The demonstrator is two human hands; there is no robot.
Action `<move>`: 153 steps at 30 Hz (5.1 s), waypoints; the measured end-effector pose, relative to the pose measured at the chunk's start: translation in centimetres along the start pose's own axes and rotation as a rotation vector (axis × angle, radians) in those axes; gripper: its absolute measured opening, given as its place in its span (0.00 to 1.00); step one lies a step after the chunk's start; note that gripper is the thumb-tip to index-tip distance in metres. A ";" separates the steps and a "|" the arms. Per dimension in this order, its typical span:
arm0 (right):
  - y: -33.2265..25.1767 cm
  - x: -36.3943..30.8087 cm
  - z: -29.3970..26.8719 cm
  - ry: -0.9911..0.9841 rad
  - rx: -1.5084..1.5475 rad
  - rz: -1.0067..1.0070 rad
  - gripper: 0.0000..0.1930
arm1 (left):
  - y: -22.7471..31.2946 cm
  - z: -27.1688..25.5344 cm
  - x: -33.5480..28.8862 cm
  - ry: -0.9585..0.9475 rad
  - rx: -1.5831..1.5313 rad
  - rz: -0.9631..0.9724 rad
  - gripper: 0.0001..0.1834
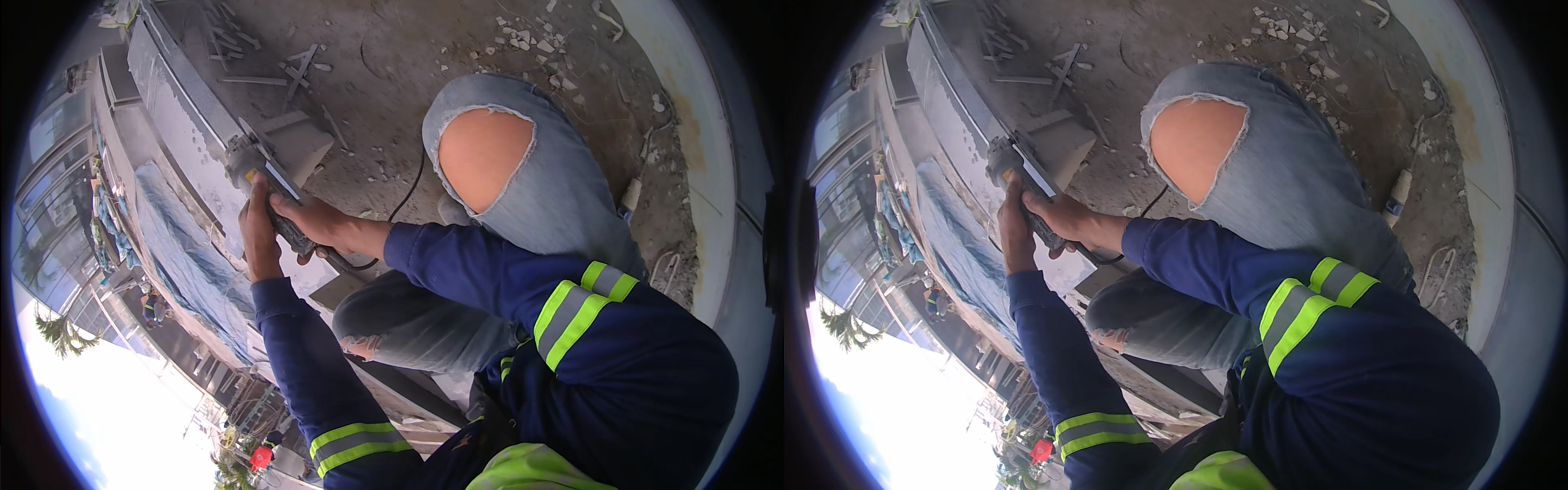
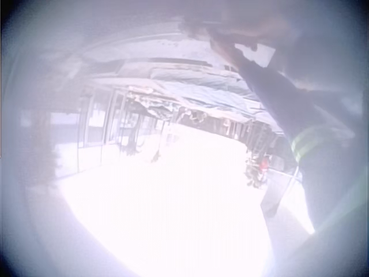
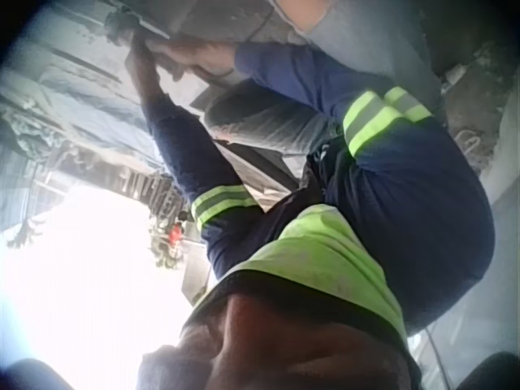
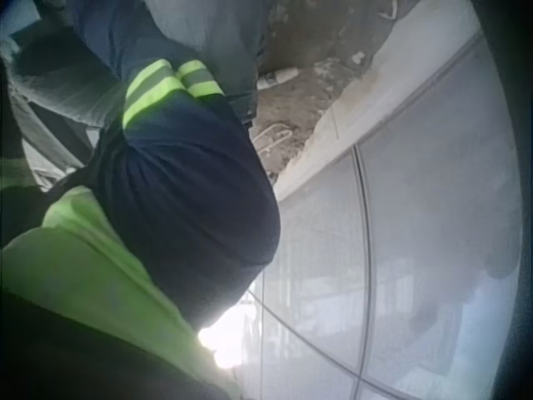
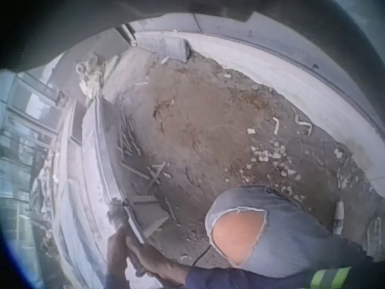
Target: The person uses an angle grinder to smooth the edge of a rectangular tile. They hold the tile with one hand and operate the grinder with the other, moving the tool along the edge to remove material.
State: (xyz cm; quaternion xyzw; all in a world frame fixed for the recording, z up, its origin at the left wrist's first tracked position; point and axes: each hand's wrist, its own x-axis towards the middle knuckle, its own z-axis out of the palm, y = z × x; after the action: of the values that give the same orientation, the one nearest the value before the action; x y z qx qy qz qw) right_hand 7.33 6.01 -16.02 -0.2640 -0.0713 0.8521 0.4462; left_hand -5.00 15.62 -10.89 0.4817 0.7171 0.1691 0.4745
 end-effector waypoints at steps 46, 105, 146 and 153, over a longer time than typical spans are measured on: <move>-0.1 2.2 0.1 0.068 -0.030 0.022 0.37 | 0.3 -0.5 1.3 0.014 0.009 -0.069 0.38; 0.7 3.5 -0.6 -0.005 -0.024 0.018 0.36 | -0.1 -0.4 2.2 0.056 0.077 -0.070 0.34; 1.5 -1.8 -1.5 -0.062 -0.188 -0.063 0.35 | -0.4 3.1 -5.9 0.256 0.173 0.021 0.46; 1.1 -6.7 1.2 0.033 -0.326 -0.300 0.34 | 2.1 3.3 -13.0 0.226 -0.154 0.312 0.51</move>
State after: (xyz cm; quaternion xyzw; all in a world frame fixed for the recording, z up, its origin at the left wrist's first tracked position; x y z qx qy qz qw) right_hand 9.03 0.14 -12.82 -0.3328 -0.2395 0.7490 0.5205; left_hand 0.01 4.82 -4.32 0.5271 0.6674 0.3480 0.3945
